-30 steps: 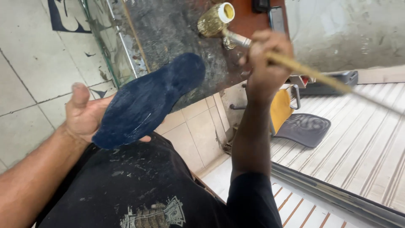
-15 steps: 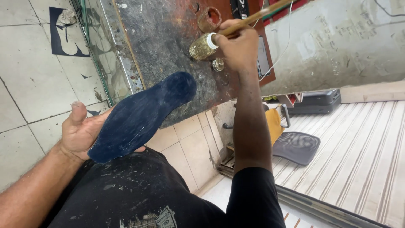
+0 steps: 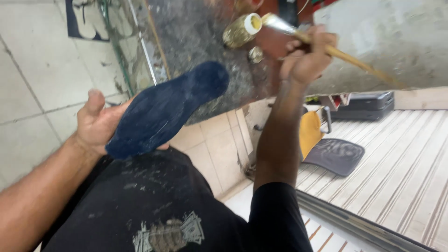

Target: Applying glue to a shoe sole using a brush at a repair bench

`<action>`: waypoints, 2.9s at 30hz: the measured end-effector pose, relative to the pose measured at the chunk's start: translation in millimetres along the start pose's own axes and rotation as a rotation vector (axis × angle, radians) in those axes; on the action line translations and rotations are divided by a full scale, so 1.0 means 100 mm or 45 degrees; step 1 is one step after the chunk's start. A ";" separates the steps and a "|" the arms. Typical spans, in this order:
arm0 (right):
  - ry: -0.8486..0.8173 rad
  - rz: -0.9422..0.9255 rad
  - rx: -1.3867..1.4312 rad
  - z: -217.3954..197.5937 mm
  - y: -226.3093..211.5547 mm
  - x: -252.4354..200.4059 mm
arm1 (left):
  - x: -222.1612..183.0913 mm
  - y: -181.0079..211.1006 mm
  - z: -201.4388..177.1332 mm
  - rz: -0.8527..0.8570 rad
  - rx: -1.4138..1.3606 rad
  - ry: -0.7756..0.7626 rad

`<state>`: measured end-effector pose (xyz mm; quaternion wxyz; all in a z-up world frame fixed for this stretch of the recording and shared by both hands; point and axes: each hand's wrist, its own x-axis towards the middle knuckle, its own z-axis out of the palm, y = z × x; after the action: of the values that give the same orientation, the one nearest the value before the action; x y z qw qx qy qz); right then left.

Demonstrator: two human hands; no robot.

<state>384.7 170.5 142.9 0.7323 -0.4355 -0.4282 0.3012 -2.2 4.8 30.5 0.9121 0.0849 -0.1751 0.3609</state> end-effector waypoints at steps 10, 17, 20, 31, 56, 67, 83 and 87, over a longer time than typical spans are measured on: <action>-0.680 0.467 0.031 -0.18 0.05 -1.37 | 0.09 -0.17 0.27 0.247 0.353 0.479; -0.669 0.423 -0.128 0.08 -0.01 -1.64 | 0.05 -0.10 0.18 0.233 0.349 0.560; -0.505 0.199 -0.325 0.17 -0.09 -1.65 | -0.04 -0.01 -0.02 0.023 -0.084 0.375; -0.691 -0.111 -0.433 0.08 -0.10 -1.70 | -0.02 0.02 0.02 -0.004 -0.052 0.290; -0.791 -0.302 -0.433 -0.21 0.11 -1.25 | -0.10 -0.02 0.02 0.080 -0.092 0.377; -0.575 -0.181 -0.264 -0.17 0.38 -1.09 | -0.01 0.04 0.08 0.015 -0.095 0.289; -0.650 -0.239 -0.334 0.41 0.39 -1.28 | -0.05 0.02 0.00 0.025 -0.096 0.309; -0.557 -0.012 -0.456 0.39 0.25 -1.10 | -0.01 0.04 0.00 -0.003 -0.061 0.255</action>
<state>298.6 107.3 90.2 0.5352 -0.4806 -0.6245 0.3043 -5.2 7.1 30.0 0.9272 0.0267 -0.0915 0.3623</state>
